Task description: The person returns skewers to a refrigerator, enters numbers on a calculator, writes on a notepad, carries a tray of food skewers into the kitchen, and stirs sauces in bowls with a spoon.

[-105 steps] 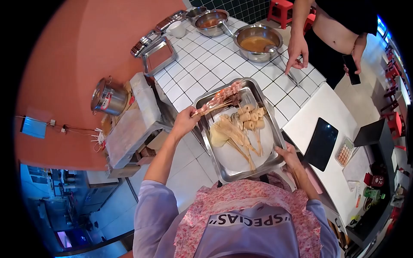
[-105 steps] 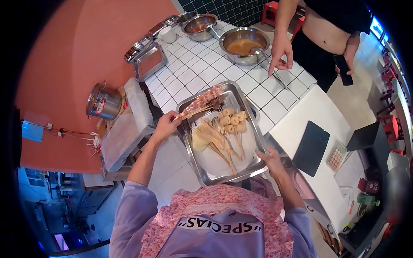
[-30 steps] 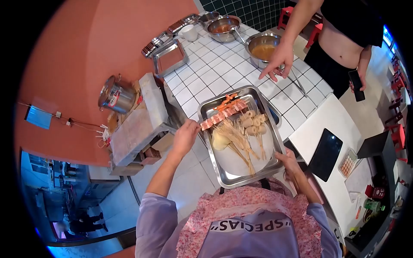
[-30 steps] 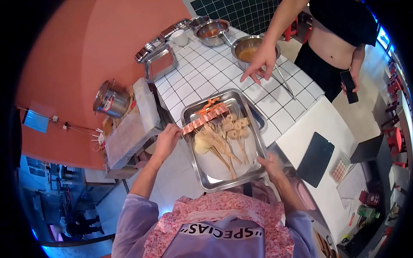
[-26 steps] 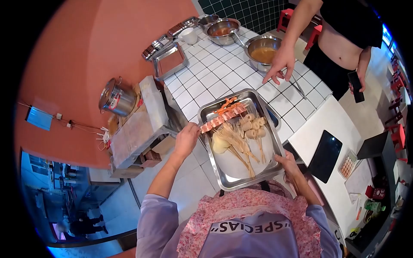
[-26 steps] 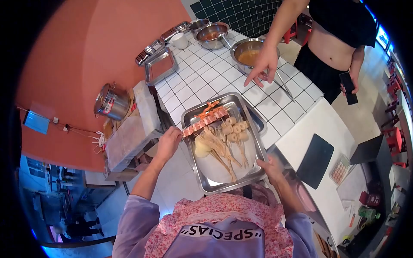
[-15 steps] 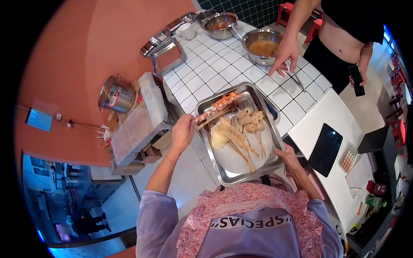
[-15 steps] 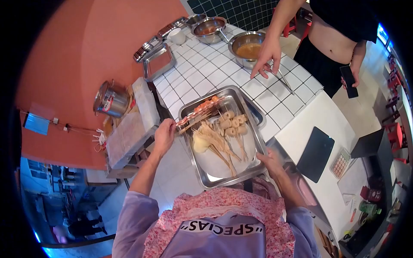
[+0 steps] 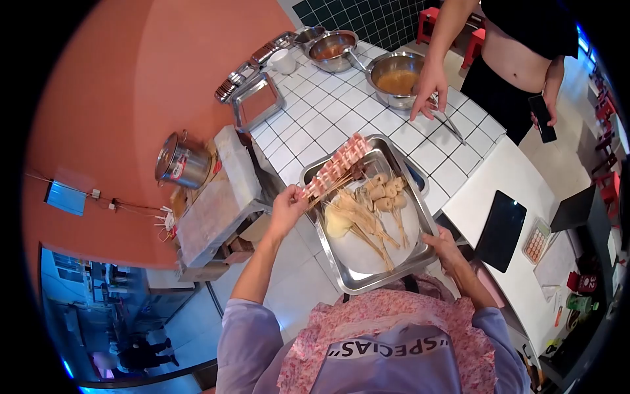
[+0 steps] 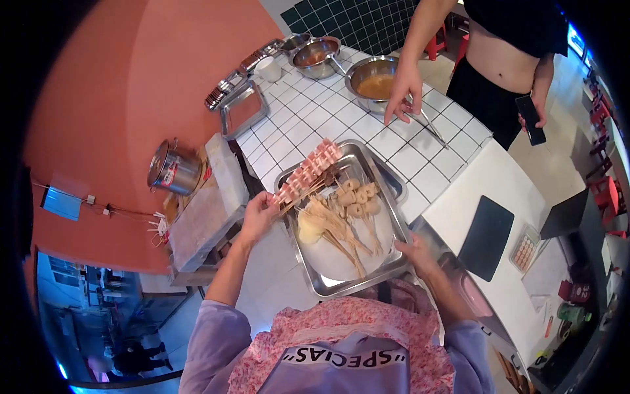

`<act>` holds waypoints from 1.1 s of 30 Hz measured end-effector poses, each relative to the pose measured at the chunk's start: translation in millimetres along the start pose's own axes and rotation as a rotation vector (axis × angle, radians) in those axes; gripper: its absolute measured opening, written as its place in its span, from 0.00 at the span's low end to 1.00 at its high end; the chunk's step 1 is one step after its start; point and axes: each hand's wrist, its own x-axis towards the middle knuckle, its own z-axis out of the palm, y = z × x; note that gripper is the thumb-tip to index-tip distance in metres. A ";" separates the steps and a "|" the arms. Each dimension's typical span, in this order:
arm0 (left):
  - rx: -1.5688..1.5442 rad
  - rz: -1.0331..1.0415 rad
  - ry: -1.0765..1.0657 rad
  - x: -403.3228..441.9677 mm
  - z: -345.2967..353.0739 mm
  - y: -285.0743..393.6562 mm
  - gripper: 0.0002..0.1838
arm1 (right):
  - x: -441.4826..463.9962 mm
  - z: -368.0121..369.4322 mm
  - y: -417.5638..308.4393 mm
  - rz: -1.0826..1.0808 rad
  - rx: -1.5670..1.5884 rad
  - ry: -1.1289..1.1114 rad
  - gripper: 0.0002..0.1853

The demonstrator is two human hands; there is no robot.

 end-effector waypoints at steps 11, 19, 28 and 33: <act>-0.388 -0.301 -0.022 2.9 -5.9 31.8 0.06 | 5.9 0.3 3.6 -0.020 -0.023 0.001 0.22; -0.301 -0.265 0.040 4.5 -5.8 22.9 0.06 | 13.9 -2.1 9.5 -0.041 -0.052 0.031 0.22; -0.030 -0.051 0.095 4.8 -1.1 -1.3 0.05 | 11.3 1.4 4.7 -0.016 -0.007 -0.012 0.23; 0.315 0.172 0.199 -4.6 1.3 -0.8 0.05 | 12.9 3.1 4.4 -0.016 -0.005 -0.025 0.23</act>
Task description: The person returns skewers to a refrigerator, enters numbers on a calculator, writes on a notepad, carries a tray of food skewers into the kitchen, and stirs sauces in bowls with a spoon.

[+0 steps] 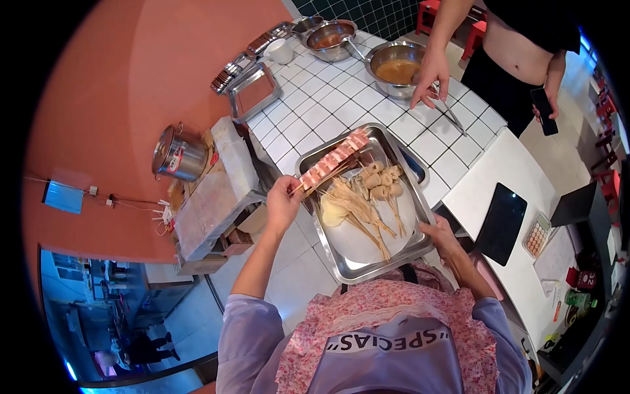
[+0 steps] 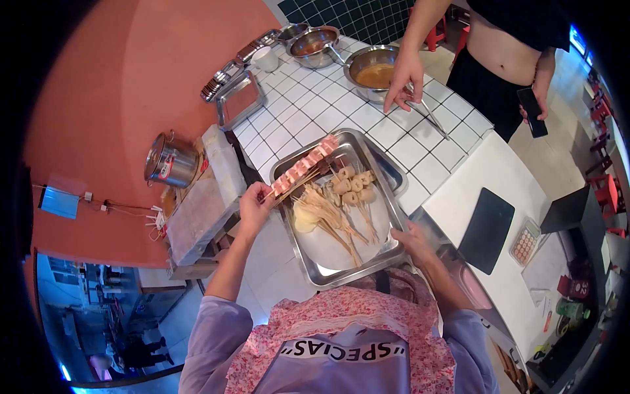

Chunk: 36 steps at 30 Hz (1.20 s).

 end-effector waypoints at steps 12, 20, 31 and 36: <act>0.275 0.035 0.079 -14.6 -3.5 10.2 0.08 | 0.2 2.0 2.6 -0.009 0.001 -0.004 0.23; 0.461 0.092 0.079 -20.7 -6.6 21.2 0.10 | 0.7 5.8 6.9 -0.002 -0.004 0.024 0.22; 0.547 0.035 0.072 -25.1 -10.4 20.0 0.15 | -1.3 10.8 7.2 -0.014 -0.037 -0.007 0.23; 0.464 -0.049 0.083 -21.7 -12.4 16.9 0.13 | -1.4 10.3 10.7 -0.017 -0.027 -0.013 0.23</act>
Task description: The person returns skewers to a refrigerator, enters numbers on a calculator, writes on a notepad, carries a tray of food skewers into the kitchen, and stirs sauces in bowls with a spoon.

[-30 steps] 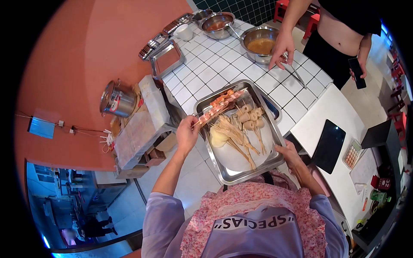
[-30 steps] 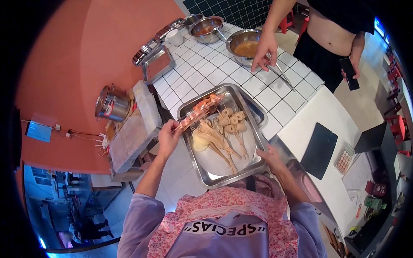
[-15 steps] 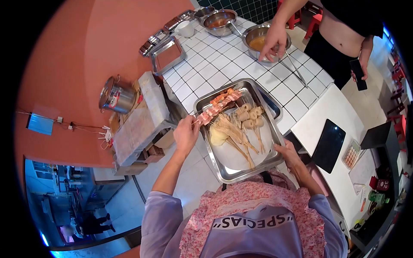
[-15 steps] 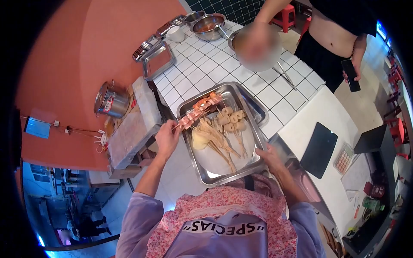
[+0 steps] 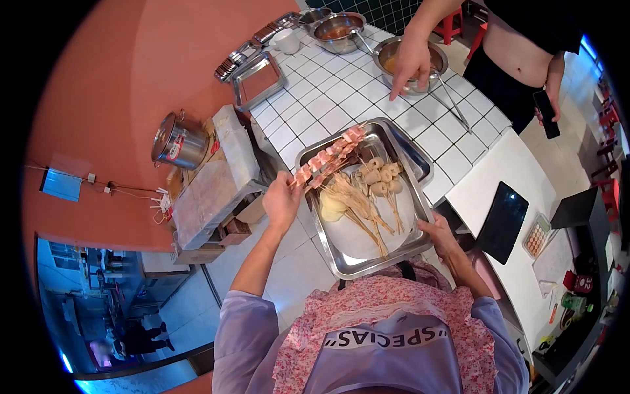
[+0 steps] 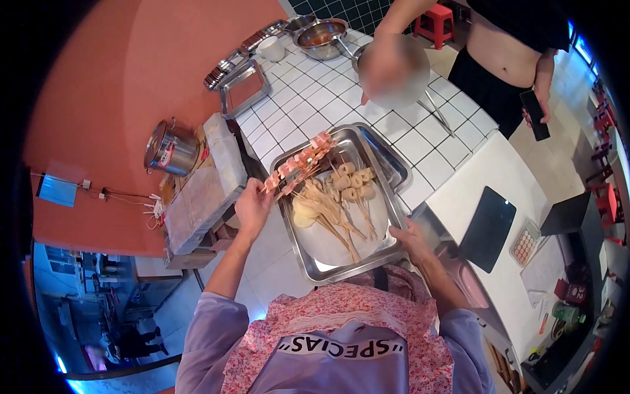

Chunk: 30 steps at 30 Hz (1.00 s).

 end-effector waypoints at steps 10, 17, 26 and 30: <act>-0.205 0.201 -0.073 -2.4 11.3 -18.2 0.09 | -4.3 3.8 -3.3 0.010 0.007 0.005 0.24; -0.118 0.283 -0.087 -6.2 15.6 -15.3 0.07 | 0.8 1.6 1.8 0.017 0.010 0.005 0.23; -0.027 0.225 0.056 2.7 5.7 -10.5 0.05 | 3.5 -2.8 0.7 0.025 -0.026 0.015 0.23; -0.048 0.079 0.029 16.3 13.3 -19.5 0.06 | 2.4 -1.0 -2.3 0.008 -0.028 0.006 0.23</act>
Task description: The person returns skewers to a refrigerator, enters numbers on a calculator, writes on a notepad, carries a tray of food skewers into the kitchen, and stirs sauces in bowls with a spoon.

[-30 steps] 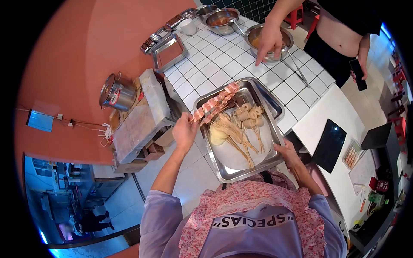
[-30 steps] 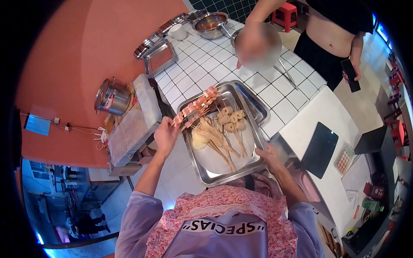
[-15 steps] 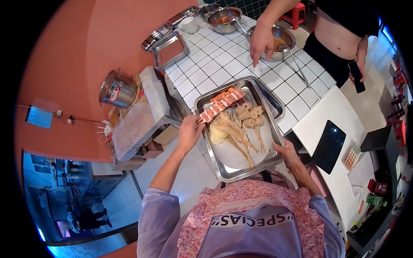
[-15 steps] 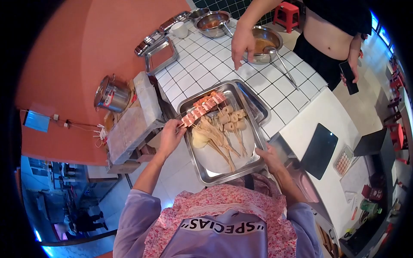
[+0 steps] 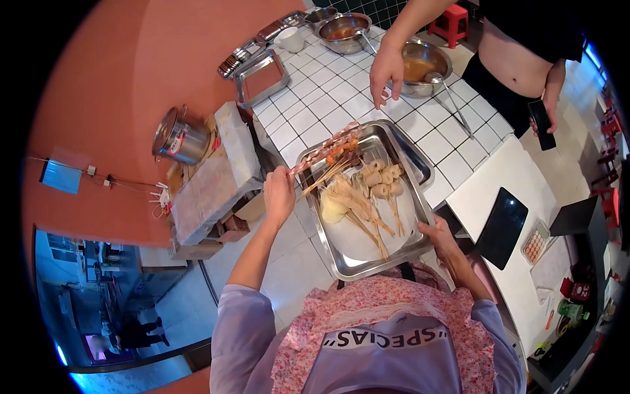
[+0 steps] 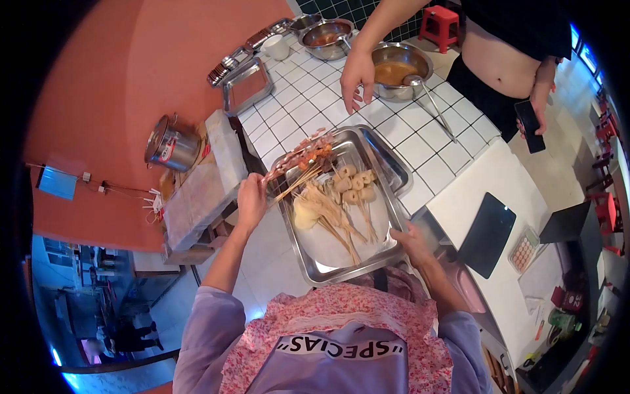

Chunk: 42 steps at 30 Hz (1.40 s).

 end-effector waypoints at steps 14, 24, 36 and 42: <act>0.267 0.195 0.083 1.3 22.4 3.0 0.06 | 1.1 -0.1 -4.6 0.018 -0.027 0.011 0.22; 0.124 0.065 -0.116 -5.4 18.2 14.7 0.11 | 2.6 -1.0 -8.0 0.004 0.010 -0.010 0.21; 0.195 0.010 -0.187 2.7 11.8 12.1 0.09 | 3.2 -0.5 -9.0 0.007 -0.004 -0.012 0.20; 0.204 -0.058 -0.239 3.1 6.0 20.8 0.08 | 4.4 -2.5 -8.5 0.018 -0.027 -0.027 0.21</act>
